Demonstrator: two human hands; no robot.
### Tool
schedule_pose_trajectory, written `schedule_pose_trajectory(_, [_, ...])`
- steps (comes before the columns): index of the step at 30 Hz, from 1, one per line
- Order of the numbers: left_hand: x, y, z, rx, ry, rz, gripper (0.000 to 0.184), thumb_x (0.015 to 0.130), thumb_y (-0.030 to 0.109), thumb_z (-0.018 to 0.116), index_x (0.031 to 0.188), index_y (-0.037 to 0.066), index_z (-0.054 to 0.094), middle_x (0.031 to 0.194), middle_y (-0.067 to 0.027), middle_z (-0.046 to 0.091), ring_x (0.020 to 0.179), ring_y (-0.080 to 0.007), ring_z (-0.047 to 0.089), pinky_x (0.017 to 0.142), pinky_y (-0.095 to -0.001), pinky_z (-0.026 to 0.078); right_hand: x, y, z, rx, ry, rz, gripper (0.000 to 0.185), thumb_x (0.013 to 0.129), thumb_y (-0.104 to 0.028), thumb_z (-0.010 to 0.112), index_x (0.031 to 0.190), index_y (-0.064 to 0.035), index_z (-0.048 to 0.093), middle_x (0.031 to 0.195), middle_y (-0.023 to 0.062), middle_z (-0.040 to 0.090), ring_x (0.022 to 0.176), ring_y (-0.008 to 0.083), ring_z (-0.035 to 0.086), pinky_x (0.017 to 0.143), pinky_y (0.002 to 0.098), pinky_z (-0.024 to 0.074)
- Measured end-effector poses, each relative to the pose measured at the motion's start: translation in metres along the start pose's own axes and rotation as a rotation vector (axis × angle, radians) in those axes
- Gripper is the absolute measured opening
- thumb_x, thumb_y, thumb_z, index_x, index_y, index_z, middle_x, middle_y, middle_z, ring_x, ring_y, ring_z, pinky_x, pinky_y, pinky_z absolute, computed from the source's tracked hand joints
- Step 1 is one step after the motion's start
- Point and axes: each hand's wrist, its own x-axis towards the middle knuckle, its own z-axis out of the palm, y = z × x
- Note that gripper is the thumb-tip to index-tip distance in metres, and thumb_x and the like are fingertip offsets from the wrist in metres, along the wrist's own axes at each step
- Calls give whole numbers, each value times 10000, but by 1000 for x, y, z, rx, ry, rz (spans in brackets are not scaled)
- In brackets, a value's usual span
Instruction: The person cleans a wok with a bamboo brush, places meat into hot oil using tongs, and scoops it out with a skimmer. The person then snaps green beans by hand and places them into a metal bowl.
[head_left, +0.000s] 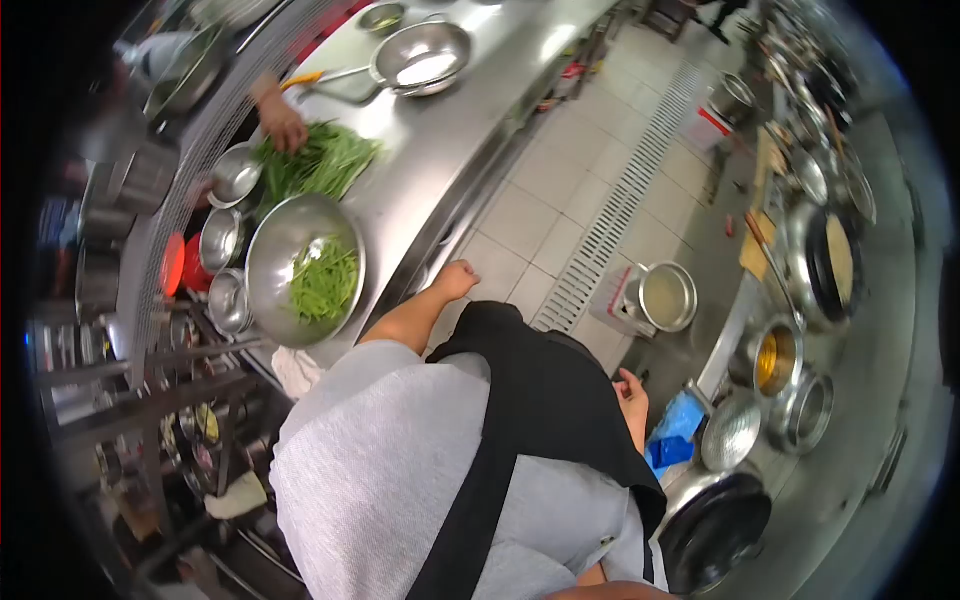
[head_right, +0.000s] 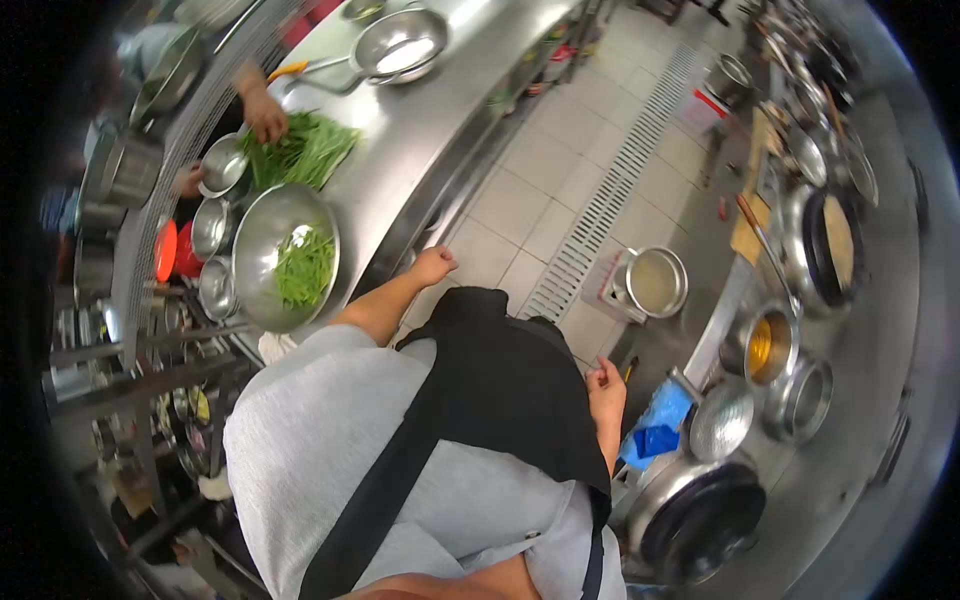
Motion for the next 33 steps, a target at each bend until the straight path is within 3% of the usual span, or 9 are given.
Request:
schedule_pose_trajectory(3, [5,5,-16,-133,43,-7,396,812,361,746,1049,46,710,991,-172,727,941,-305,693,854,-396,544,51,-19,24,8,-66,90,423,946,-40,671,1358,17,593,802,-1,616,736,79,576,707,242,490])
schedule_pose_trajectory(6, [11,12,-16,-353,167,64,353,823,328,764,1018,42,701,946,-143,720,901,-257,687,811,-383,545,138,200,32,32,-248,0,418,946,-170,701,1317,9,634,972,58,710,846,165,662,790,298,526])
schedule_pose_trajectory(15, [29,76,-61,-583,262,-84,288,856,244,771,750,73,566,710,-58,655,645,-167,630,608,-370,491,222,80,30,-184,-417,284,420,932,-225,703,1285,-1,660,995,87,726,874,178,678,812,322,534])
schedule_pose_trajectory(21, [80,37,-42,161,283,-122,241,891,252,682,804,32,634,835,-172,707,807,-327,697,730,-464,537,330,83,0,-161,-449,128,426,923,-262,705,1264,-8,678,1011,106,736,893,186,689,827,337,539])
schedule_pose_trajectory(24, [114,-44,-31,689,161,352,442,999,389,495,858,37,721,975,-213,711,966,-371,638,865,-518,506,372,-3,-18,-448,-420,176,468,863,-373,684,1177,-29,722,1064,205,737,991,276,721,857,383,548])
schedule_pose_trajectory(26, [115,1,-44,-91,113,-237,585,1024,464,466,676,47,684,658,-157,685,721,-316,693,725,-487,543,423,39,-14,-465,-248,9,500,846,-358,667,1206,-11,697,1049,180,755,967,342,731,857,425,565])
schedule_pose_trajectory(27, [110,22,-44,-271,133,-287,679,1043,540,415,655,42,664,592,-128,660,546,-261,667,573,-417,540,419,4,-26,-528,-148,-130,375,860,-292,695,1155,-65,731,846,108,743,731,184,703,682,349,562])
schedule_pose_trajectory(30, [139,44,-43,-268,-19,-142,556,1035,485,520,775,14,661,579,-130,633,499,-218,638,483,-380,509,447,-18,-41,-233,-146,139,461,848,-272,708,1255,-57,679,1005,146,748,871,253,716,782,382,574])
schedule_pose_trajectory(33, [191,28,-28,541,441,858,327,1005,340,641,879,38,622,629,-93,613,494,-193,590,440,-348,476,461,-52,-52,-210,-135,165,431,868,-213,703,1266,-54,667,900,108,733,711,188,698,669,358,583])
